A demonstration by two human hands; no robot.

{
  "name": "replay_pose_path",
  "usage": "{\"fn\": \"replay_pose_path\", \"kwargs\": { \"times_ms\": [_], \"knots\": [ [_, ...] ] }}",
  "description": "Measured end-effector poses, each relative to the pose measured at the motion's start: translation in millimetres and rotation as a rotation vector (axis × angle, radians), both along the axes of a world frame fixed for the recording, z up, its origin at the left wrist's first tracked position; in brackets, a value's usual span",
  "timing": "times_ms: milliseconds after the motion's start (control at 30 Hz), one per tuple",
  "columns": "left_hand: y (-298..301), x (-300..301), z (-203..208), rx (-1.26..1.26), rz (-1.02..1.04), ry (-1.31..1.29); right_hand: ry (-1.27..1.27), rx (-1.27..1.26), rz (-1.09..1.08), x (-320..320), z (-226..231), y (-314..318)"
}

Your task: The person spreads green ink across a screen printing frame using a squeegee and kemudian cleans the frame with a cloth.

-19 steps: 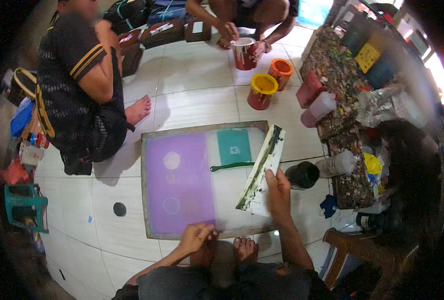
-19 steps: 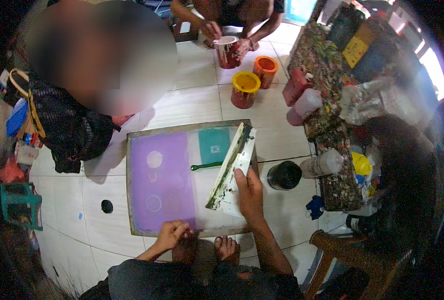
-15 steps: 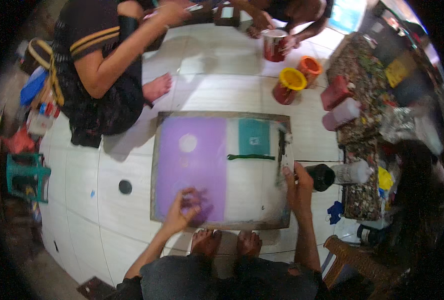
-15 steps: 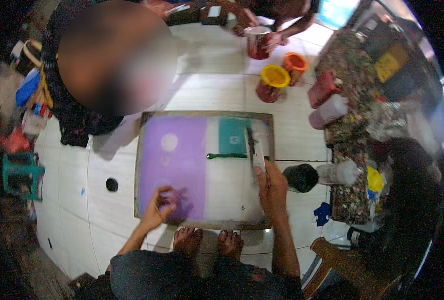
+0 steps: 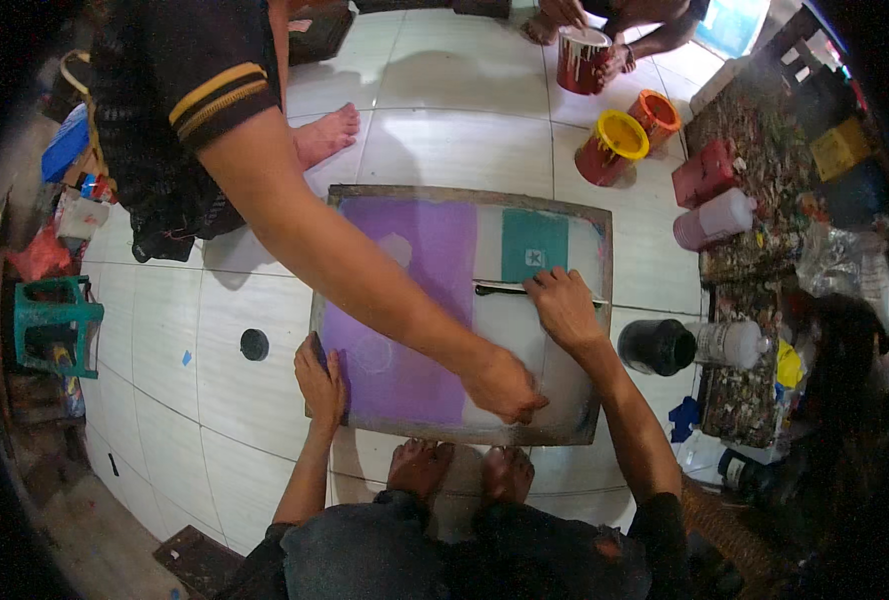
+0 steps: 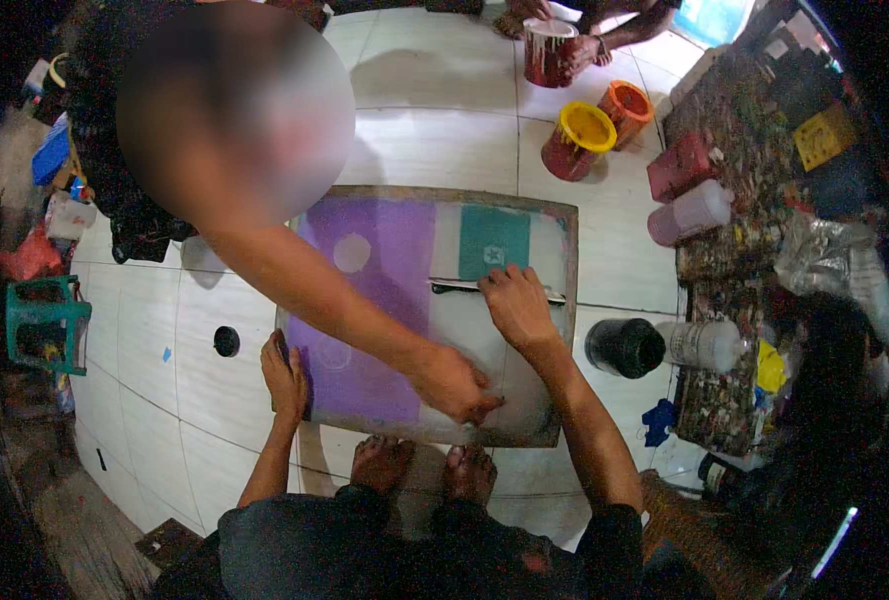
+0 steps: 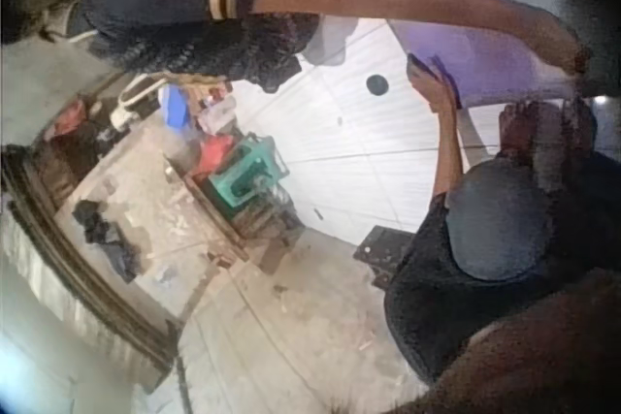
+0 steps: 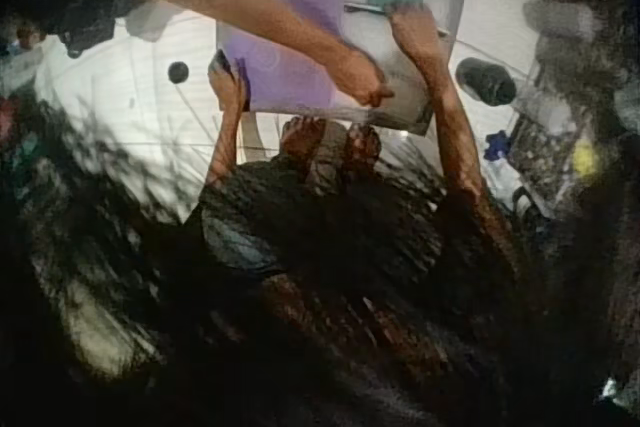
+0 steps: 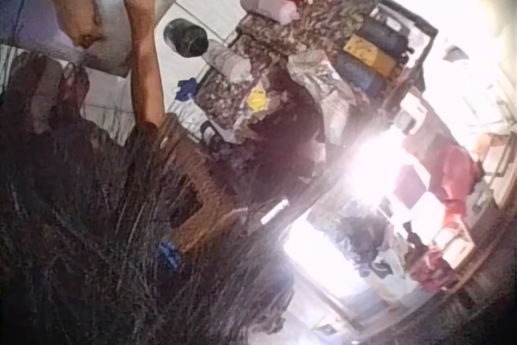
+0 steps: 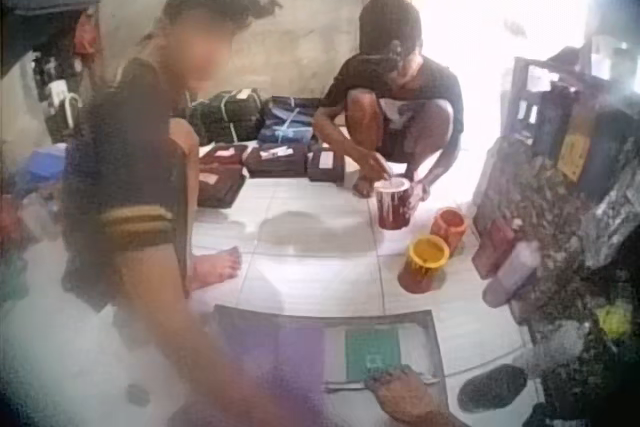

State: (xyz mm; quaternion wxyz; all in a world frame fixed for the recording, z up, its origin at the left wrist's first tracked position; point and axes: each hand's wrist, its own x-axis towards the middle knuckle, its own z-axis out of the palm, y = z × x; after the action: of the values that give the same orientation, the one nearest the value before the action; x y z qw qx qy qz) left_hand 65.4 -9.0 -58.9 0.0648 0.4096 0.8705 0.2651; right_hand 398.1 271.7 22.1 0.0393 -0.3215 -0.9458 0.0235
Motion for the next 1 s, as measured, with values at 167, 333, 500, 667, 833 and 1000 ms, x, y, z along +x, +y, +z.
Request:
{"fn": "replay_pose_path", "kwargs": {
  "times_ms": [167, 333, 500, 667, 833, 1000],
  "knots": [
    [3.7, -1.8, 4.1, 0.007, 0.015, -0.035, 0.024, -0.018, 0.003, -0.5, -13.3, -0.8],
    [4.5, -2.8, 2.2, -0.014, 0.006, -0.022, -0.08, -0.092, 0.011, -2.6, -9.6, 3.5],
    [9.4, -6.3, 3.4, -0.015, 0.003, 0.018, -0.163, -0.177, -0.001, -9.3, 2.1, 13.7],
    [8.8, -6.3, 4.9, -0.006, -0.007, -0.016, -0.137, -0.151, 0.023, -9.4, 3.5, 13.8],
    [4.0, -8.9, 0.0, -0.036, -0.002, -0.001, -0.121, -0.164, 0.02, -7.4, -0.8, 9.4],
    [0.5, -13.5, -0.6, -0.028, -0.149, 0.083, -0.039, -0.112, 0.087, 2.8, -2.9, -10.8]
  ]
}}
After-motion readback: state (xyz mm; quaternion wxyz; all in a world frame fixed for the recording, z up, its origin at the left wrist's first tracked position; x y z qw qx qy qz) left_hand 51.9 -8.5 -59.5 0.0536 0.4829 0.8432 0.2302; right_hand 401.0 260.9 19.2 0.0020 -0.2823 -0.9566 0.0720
